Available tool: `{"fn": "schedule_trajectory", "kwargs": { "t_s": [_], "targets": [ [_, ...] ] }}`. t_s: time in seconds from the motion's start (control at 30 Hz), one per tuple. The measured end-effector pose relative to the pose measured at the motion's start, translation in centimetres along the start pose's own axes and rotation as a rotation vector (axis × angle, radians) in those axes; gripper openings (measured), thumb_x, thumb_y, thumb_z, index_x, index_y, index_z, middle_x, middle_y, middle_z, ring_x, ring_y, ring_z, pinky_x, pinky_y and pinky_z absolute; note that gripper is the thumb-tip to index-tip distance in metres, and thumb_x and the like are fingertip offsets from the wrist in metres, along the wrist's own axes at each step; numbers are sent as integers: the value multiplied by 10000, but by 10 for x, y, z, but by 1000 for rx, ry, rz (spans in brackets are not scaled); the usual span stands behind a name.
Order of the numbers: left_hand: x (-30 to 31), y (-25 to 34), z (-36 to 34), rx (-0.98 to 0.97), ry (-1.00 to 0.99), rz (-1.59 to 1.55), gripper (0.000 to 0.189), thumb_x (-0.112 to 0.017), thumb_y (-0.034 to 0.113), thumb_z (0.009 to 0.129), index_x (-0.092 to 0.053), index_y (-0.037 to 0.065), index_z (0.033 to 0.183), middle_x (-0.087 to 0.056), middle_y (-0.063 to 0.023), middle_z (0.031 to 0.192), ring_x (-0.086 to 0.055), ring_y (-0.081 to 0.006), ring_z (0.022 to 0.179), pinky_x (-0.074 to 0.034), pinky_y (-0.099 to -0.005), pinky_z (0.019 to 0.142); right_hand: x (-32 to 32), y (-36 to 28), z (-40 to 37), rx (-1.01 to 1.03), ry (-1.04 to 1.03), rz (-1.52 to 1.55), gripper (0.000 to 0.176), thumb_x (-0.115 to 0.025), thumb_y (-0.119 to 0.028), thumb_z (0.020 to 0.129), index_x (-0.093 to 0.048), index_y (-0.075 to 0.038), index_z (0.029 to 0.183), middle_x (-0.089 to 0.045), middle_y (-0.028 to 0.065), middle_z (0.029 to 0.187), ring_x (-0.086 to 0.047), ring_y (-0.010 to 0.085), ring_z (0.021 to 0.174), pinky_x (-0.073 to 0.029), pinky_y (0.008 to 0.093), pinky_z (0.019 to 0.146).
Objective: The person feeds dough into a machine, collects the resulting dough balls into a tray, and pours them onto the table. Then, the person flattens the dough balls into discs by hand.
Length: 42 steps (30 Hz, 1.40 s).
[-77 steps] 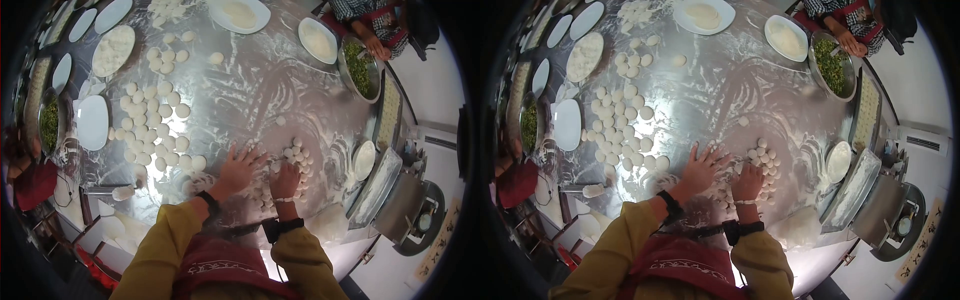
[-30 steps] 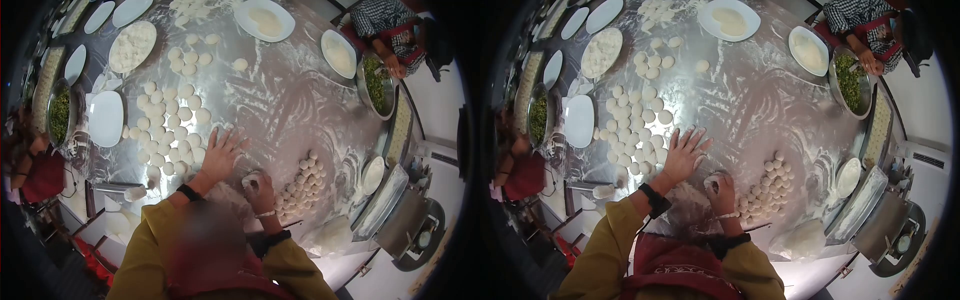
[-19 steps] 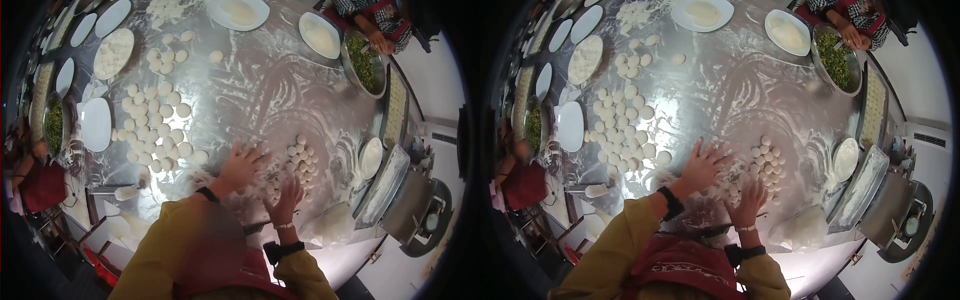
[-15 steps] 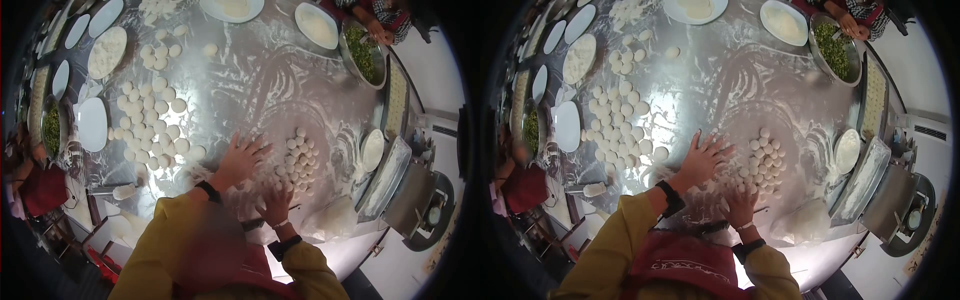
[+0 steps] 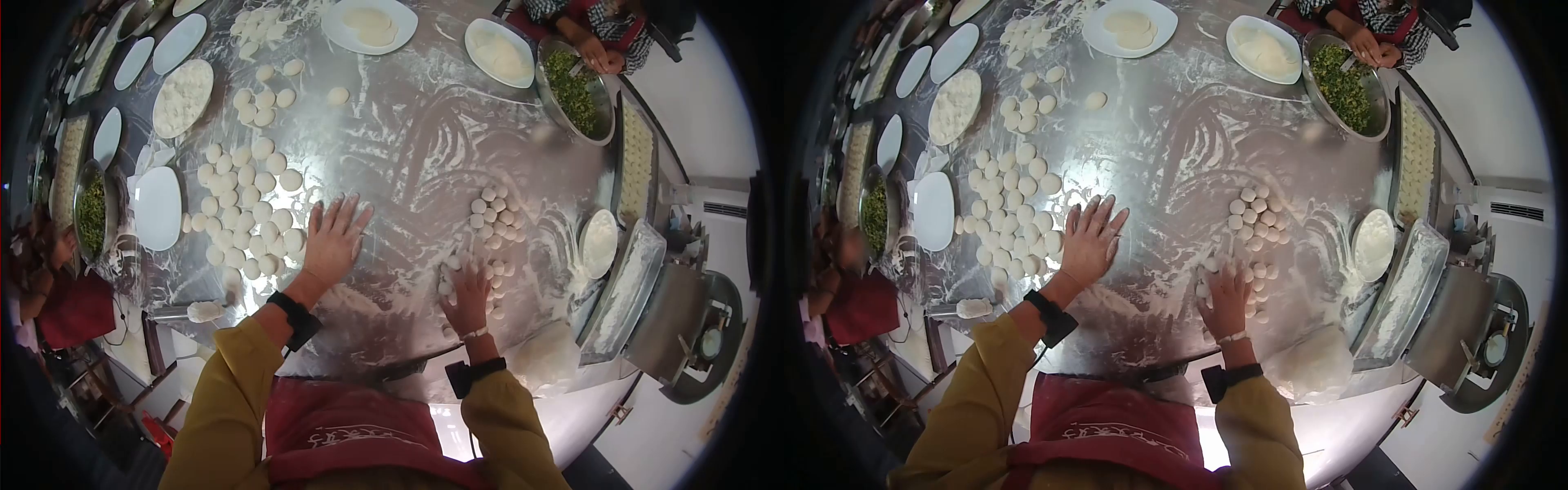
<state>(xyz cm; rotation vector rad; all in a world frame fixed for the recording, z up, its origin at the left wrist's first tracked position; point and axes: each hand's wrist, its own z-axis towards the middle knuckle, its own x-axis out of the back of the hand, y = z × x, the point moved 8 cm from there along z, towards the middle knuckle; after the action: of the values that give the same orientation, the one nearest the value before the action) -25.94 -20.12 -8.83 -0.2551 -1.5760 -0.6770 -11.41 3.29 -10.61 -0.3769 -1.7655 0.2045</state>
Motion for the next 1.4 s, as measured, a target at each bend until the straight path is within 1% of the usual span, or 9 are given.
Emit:
{"fn": "schedule_trajectory", "kwargs": {
  "t_s": [0.1,0.2,0.4,0.6,0.8,0.9,1.1,1.2,1.4],
  "targets": [
    [-2,13,-9,0,22,-16,544,-588,176,846,-507,200,1384,-410,-74,1480,-362,-289,1370,-210,-538,1125,-6,13,-16,-18,-19,87,516,-741,-328,750,-617,-151,1220,-370,161,1502,-224,446,1422,-134,662,1120],
    [6,26,-16,-4,43,-54,496,-577,164,848,-545,190,1342,-434,-62,1459,-374,-266,1362,-216,-523,1123,0,9,-18,-22,121,-2,450,-751,-317,742,-646,-145,1144,-432,147,1450,-281,427,1394,-114,646,1132],
    [12,15,-39,18,45,-64,517,-591,142,828,-544,185,1341,-444,-59,1439,-403,-284,1314,-232,-516,1117,21,-9,-19,31,96,-155,378,-744,-292,741,-658,-135,1074,-501,127,1357,-342,362,1362,-103,610,1142],
    [13,5,-58,51,5,-84,581,-616,127,780,-531,189,1352,-439,-67,1433,-411,-300,1293,-244,-512,1106,48,-43,-12,57,186,-125,372,-727,-241,723,-646,-108,1061,-530,118,1302,-451,331,1243,-245,556,1058],
    [14,6,-63,58,-4,-157,612,-611,98,755,-531,185,1355,-457,-70,1413,-422,-303,1276,-255,-506,1096,14,-42,-21,54,66,-215,397,-690,-236,732,-602,-103,1095,-584,54,1129,-517,258,1105,-329,505,929],
    [15,5,-63,62,44,-180,591,-612,88,755,-554,180,1335,-470,-72,1399,-427,-309,1269,-265,-507,1088,7,-49,-15,62,21,-118,452,-719,-268,711,-600,-81,1104,-604,102,1120,-529,289,1106,-341,536,923],
    [23,-2,-66,120,61,-183,548,-607,74,766,-586,169,1305,-481,-68,1383,-418,-318,1281,-280,-508,1080,-8,-70,-11,99,-10,20,393,-703,-261,745,-599,-67,1071,-602,97,1065,-557,308,1034,-392,470,884],
    [21,2,-63,118,83,-190,545,-627,104,776,-559,157,1315,-464,-68,1409,-419,-282,1302,-271,-503,1077,-19,-96,-2,154,145,127,417,-718,-285,746,-599,-56,1073,-598,114,1054,-564,321,1014,-416,459,859],
    [34,40,-33,131,113,-288,530,-572,228,893,-481,158,1411,-381,-86,1508,-359,-315,1357,-227,-523,1104,-27,-115,20,51,31,328,419,-700,-256,775,-593,-42,1119,-592,168,1091,-549,368,1045,-419,472,901]
  ]
}}
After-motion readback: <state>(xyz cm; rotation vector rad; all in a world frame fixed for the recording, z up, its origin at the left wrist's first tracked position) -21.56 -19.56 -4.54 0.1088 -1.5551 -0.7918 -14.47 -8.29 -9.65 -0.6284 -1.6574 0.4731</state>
